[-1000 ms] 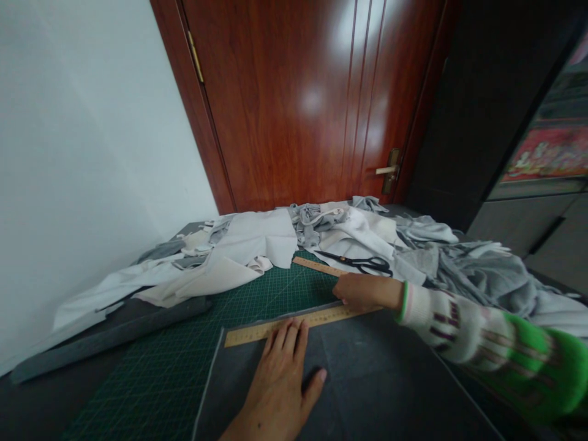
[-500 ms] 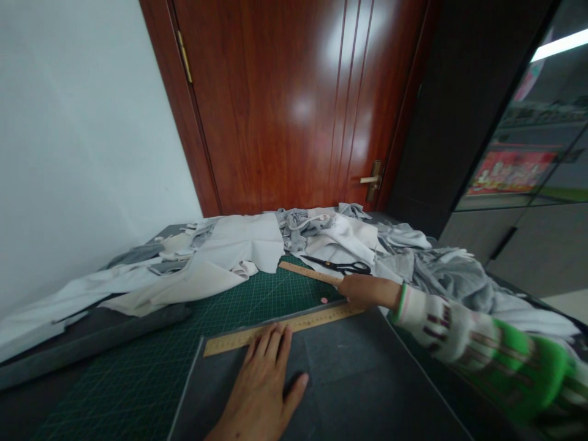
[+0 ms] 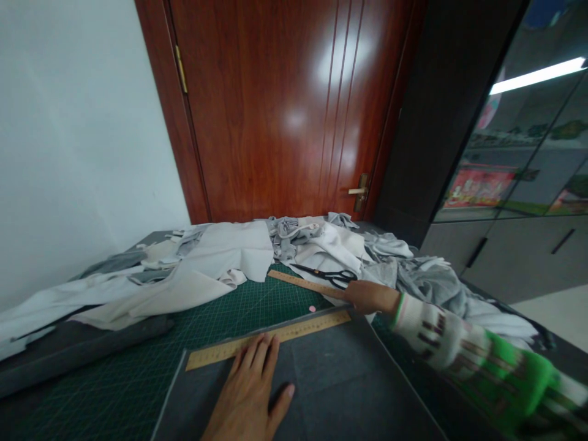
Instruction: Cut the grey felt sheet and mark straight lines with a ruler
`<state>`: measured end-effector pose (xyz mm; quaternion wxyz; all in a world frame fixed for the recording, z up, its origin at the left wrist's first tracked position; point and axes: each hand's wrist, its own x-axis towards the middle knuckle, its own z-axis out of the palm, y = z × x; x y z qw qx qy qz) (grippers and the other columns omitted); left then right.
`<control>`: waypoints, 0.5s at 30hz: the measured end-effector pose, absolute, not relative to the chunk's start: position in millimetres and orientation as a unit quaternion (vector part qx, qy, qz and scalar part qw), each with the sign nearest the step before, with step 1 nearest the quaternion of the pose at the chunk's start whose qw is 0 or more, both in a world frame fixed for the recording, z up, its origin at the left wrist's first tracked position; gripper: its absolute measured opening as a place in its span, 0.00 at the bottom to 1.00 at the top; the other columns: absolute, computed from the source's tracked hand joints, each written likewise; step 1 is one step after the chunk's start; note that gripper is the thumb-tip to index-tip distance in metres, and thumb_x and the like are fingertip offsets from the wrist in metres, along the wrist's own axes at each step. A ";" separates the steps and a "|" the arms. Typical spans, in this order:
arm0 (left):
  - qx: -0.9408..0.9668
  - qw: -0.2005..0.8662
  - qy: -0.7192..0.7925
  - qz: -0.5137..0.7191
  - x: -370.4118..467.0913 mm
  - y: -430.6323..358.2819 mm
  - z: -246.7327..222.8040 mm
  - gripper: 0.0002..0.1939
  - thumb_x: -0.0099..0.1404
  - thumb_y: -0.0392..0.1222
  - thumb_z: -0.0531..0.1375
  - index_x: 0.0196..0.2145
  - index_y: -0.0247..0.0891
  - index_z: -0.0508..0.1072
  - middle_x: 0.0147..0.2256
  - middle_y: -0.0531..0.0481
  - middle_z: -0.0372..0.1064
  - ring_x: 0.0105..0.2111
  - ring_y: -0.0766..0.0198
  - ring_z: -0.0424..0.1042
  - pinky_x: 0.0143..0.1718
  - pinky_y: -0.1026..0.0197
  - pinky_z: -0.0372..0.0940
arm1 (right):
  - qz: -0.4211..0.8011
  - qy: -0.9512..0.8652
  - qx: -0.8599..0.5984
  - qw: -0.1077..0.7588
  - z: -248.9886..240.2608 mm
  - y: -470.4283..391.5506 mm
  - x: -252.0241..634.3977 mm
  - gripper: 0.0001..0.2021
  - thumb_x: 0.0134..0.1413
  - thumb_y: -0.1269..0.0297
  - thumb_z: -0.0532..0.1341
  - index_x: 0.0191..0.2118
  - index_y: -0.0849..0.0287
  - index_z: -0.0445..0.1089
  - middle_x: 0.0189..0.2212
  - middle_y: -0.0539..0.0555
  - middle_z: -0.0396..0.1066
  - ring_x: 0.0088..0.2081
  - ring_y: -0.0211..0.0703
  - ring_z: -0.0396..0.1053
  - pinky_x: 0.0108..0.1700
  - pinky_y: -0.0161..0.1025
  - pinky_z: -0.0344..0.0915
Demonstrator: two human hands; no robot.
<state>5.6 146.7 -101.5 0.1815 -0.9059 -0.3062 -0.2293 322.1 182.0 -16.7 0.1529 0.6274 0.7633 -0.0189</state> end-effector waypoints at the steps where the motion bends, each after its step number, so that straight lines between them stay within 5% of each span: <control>1: -0.906 0.180 -0.308 -0.228 5.3 147.1 -101.1 0.31 0.67 0.57 0.54 0.58 0.29 0.66 0.54 0.36 0.70 0.52 0.46 0.71 0.48 0.46 0.71 | -0.015 0.751 0.642 0.154 -15.6 179.5 328.0 0.10 0.53 0.76 0.61 0.42 0.68 0.75 0.40 0.68 0.77 0.42 0.57 0.76 0.39 0.45 0.70; 8: -0.902 0.137 -0.338 -0.231 1.9 153.3 -100.1 0.28 0.67 0.59 0.55 0.56 0.36 0.68 0.57 0.36 0.66 0.56 0.44 0.66 0.53 0.40 0.66 | 0.017 0.707 0.702 0.087 -14.1 155.0 360.3 0.13 0.62 0.75 0.51 0.44 0.67 0.72 0.40 0.67 0.76 0.46 0.53 0.74 0.43 0.42 0.65; 15: -0.923 0.101 -0.286 -0.237 8.4 141.4 -92.8 0.28 0.64 0.45 0.60 0.60 0.39 0.61 0.55 0.47 0.69 0.54 0.53 0.69 0.58 0.47 0.63 | -0.002 0.724 0.689 0.025 -22.8 151.4 364.2 0.12 0.63 0.70 0.51 0.39 0.62 0.72 0.36 0.62 0.76 0.40 0.49 0.75 0.39 0.38 0.62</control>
